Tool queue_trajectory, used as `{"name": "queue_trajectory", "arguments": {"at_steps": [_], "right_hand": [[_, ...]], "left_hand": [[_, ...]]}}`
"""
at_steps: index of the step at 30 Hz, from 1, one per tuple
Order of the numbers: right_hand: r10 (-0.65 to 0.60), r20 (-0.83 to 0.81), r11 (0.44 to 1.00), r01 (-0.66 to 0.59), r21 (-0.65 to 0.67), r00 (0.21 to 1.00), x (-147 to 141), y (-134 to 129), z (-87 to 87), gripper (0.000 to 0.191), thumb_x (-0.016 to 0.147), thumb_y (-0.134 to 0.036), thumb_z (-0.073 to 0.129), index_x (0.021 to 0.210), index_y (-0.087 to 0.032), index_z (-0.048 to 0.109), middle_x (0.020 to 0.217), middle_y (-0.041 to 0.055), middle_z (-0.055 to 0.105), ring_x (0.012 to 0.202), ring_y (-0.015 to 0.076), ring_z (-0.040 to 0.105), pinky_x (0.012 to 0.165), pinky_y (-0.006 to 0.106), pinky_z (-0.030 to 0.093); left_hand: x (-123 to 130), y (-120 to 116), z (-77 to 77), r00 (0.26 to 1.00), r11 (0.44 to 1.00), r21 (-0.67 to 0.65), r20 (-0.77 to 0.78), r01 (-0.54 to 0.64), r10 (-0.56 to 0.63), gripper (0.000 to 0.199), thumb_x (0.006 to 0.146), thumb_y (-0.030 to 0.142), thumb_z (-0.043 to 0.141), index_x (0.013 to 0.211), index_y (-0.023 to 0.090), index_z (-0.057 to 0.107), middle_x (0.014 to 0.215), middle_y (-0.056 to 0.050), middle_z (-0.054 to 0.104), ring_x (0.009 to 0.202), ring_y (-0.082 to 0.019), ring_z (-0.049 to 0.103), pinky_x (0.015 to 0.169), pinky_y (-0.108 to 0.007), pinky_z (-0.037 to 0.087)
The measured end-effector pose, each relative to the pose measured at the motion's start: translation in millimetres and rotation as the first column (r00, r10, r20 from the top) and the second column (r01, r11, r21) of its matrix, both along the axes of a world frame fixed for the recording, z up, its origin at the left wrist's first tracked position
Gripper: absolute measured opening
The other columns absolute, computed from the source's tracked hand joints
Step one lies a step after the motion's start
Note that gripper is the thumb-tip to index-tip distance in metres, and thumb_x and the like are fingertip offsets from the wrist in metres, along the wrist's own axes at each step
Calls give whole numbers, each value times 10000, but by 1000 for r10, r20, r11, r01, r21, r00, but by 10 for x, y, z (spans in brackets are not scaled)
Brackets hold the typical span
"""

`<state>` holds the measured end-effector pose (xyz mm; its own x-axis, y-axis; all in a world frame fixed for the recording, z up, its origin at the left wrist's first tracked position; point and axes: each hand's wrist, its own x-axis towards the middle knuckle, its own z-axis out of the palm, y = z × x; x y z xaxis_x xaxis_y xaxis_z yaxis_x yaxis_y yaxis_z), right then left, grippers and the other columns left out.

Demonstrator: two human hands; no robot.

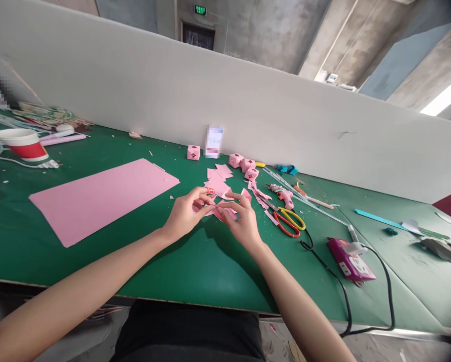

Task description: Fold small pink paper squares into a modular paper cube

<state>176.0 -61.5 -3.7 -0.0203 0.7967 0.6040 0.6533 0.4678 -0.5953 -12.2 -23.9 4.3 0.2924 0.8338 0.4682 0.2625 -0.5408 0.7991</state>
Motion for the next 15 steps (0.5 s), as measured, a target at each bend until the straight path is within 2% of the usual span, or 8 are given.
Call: {"name": "queue_trajectory", "arguments": {"at_steps": [10, 15], "right_hand": [[-10, 1, 1000, 10, 28, 1000, 7, -9, 21, 138, 926, -327, 662, 888, -285, 788, 1175, 68, 696, 1142, 261, 626, 1041, 463, 461], [9, -1, 1000, -9, 26, 1000, -1, 11, 39, 134, 920, -331, 663, 863, -276, 771, 1179, 69, 689, 1144, 265, 616, 1056, 478, 449]], "left_hand": [[-7, 7, -2, 999, 999, -49, 48, -5, 7, 433, 862, 532, 711, 1136, 216, 598, 958, -56, 775, 905, -231, 738, 834, -335, 575], [-8, 1, 6, 995, 994, -100, 96, 48, -39, 481, 857, 528, 714, 1191, 215, 563, 991, -60, 775, 835, -212, 736, 785, -327, 577]]}}
